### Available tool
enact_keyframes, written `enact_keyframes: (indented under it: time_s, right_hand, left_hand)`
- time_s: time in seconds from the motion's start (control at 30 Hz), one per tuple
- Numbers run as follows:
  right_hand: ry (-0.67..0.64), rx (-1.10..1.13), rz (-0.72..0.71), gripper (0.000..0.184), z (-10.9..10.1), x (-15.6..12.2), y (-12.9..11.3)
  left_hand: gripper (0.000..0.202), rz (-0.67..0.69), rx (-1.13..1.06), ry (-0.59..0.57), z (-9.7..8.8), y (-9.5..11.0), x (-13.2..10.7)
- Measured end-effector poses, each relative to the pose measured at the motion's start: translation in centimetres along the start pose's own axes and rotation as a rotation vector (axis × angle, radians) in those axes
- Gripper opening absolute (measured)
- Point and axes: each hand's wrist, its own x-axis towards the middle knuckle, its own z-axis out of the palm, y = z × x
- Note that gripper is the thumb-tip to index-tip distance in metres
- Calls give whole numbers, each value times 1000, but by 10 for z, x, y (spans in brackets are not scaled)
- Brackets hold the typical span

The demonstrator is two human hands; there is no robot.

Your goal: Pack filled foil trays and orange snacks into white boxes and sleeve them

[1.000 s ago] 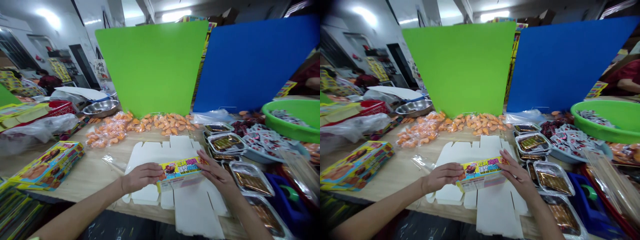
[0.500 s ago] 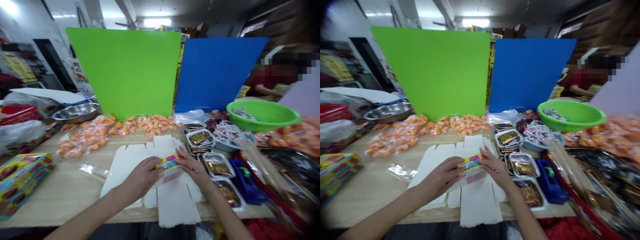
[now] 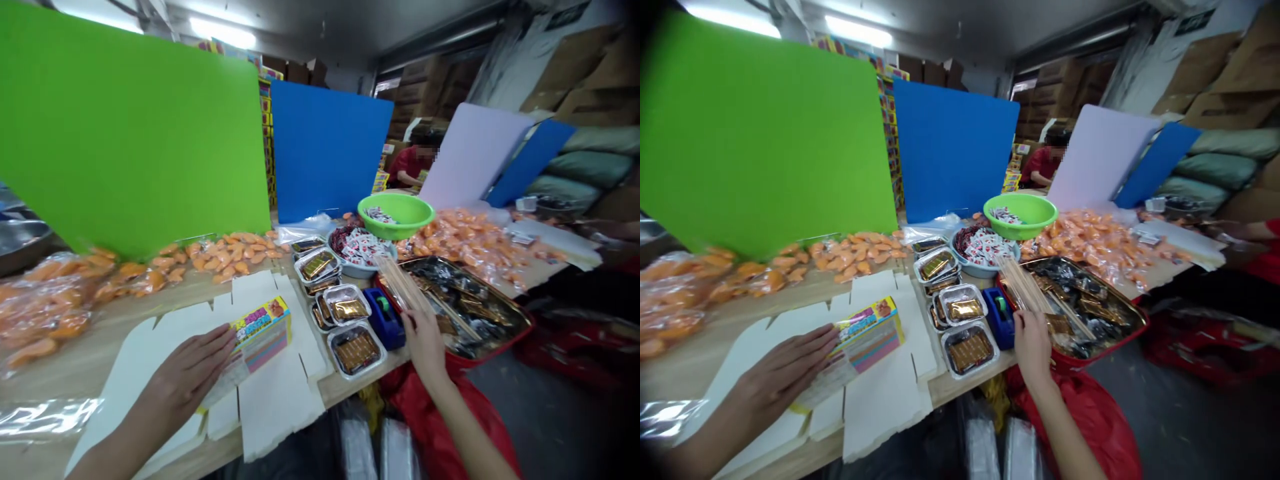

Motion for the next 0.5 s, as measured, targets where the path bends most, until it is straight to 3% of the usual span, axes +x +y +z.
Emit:
enact_keyframes:
  time_s: [0.1, 0.23, 0.5]
  right_hand:
    - [-175, -274, 70, 33, 5, -1, 25]
    - [-219, -389, 115, 37, 16, -2, 22]
    - [-73, 11, 170, 17, 30, 2, 33]
  left_hand:
    - [43, 38, 44, 4, -2, 1, 2]
    - [43, 34, 61, 2, -4, 3, 3]
    - [43, 16, 46, -8, -4, 5, 4]
